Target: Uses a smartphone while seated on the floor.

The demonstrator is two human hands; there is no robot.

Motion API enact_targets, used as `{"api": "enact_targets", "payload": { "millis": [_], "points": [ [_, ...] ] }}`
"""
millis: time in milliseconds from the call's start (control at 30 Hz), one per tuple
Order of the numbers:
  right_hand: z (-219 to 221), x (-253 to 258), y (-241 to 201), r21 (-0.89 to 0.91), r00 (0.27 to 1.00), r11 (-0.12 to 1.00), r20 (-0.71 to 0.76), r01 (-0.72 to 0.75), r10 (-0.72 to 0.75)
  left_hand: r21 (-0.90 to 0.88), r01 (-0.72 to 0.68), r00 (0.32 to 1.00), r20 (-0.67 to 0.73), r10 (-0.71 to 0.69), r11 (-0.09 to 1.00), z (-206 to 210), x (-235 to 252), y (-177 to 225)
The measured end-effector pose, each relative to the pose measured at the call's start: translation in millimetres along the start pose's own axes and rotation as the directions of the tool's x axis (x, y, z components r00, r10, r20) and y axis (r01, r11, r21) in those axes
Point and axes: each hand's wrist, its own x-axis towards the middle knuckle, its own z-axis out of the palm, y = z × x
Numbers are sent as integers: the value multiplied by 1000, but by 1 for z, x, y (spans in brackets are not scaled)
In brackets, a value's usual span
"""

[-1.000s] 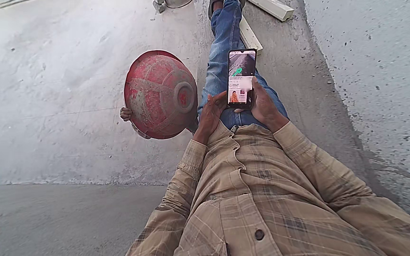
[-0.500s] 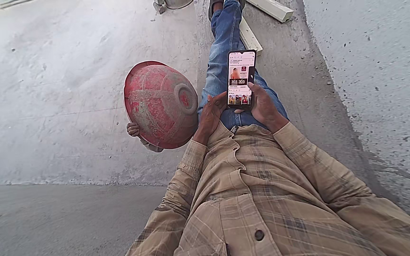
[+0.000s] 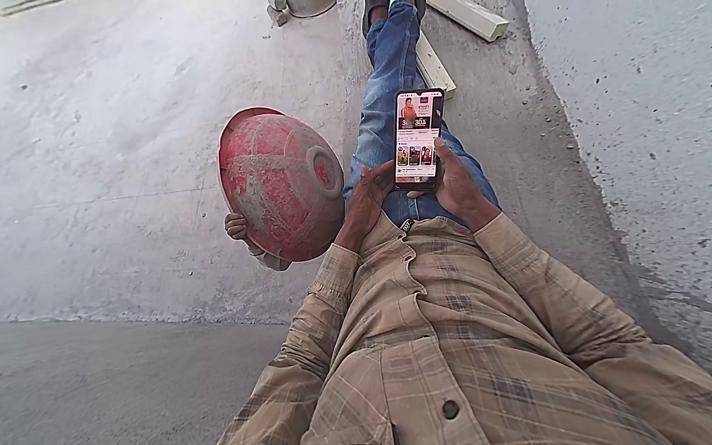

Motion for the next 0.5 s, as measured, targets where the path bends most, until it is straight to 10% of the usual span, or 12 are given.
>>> {"api": "enact_targets", "payload": {
  "millis": [500],
  "points": [
    [0,2,-1,14,1000,1000,10,-5,5,-2,3,1000,-4,-3,1000,0,1,1]
  ]
}}
